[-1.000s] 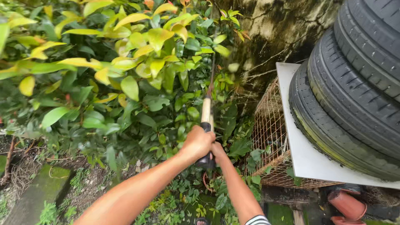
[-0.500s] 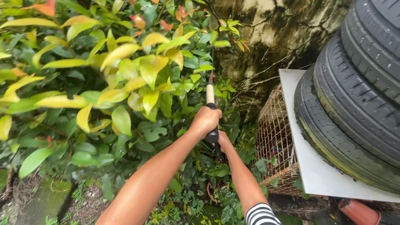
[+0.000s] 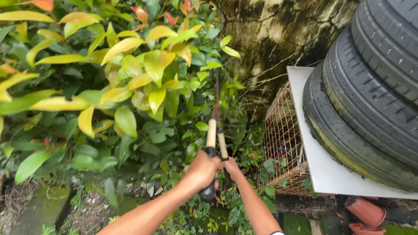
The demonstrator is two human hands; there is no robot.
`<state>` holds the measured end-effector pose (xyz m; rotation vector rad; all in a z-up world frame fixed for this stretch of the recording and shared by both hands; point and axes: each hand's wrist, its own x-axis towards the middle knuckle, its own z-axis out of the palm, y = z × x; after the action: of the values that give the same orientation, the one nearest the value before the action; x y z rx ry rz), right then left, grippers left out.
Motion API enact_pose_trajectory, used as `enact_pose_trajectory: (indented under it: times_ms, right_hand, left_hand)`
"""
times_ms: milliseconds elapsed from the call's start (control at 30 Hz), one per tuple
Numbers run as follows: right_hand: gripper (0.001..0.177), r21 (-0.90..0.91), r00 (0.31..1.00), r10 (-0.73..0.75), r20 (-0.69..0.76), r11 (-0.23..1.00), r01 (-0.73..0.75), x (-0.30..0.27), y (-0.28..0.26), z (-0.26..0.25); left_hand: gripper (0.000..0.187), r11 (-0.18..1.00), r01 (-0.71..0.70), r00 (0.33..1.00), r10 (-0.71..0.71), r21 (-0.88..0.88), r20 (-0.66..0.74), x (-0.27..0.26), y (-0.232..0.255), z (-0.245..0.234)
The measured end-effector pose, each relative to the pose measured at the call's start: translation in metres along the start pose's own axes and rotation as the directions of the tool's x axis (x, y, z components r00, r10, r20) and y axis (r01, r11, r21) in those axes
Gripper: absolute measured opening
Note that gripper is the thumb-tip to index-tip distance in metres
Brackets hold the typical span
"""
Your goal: The person uses gardening shears to prune leaves and branches from a large bush in a garden walkway.
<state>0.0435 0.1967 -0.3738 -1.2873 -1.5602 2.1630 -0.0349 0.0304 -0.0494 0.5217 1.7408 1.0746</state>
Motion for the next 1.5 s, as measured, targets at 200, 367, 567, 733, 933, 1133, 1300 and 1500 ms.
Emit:
enact_pose_trajectory:
  times_ms: [200,367,567,733,933,1133,1300,1500]
  right_hand:
    - [0.009,-0.128,0.997,-0.062,0.055,0.989,0.068,-0.026,0.015,0.001]
    - [0.012,-0.090,0.997,-0.015,0.077,0.996,0.022,-0.037,0.015,0.001]
    - [0.014,-0.006,0.967,-0.246,0.069,0.969,0.247,-0.002,-0.042,0.014]
    - [0.042,0.496,0.992,-0.073,0.105,0.868,0.011,-0.014,-0.057,0.038]
    - [0.040,0.189,0.993,-0.100,0.056,0.978,0.088,-0.054,0.030,0.030]
    - [0.048,-0.139,0.994,0.068,0.089,0.989,-0.055,-0.104,0.096,0.019]
    - [0.027,-0.028,0.983,0.141,0.122,0.990,-0.138,-0.095,0.101,0.015]
    - [0.020,-0.057,0.991,0.043,0.127,0.998,-0.036,-0.038,0.066,0.014]
  left_hand:
    - [0.031,0.986,0.158,0.987,-0.159,0.049,0.003,-0.081,0.021,-0.016]
    - [0.034,0.981,0.182,0.983,-0.183,0.061,0.000,-0.095,0.017,-0.013]
    - [0.034,0.990,-0.101,0.993,0.106,0.100,-0.050,-0.017,0.044,-0.015]
    - [0.041,0.921,-0.150,0.926,0.258,0.359,-0.275,0.015,0.055,0.023]
    - [0.046,0.967,0.003,0.996,0.021,0.253,-0.092,-0.081,0.007,0.021]
    - [0.042,0.966,0.173,0.984,-0.179,0.191,0.014,-0.122,-0.050,0.028]
    - [0.040,0.966,0.242,0.970,-0.240,0.095,-0.028,-0.079,-0.065,0.030]
    - [0.042,0.999,0.049,0.995,-0.048,0.005,-0.082,-0.010,-0.056,0.029]
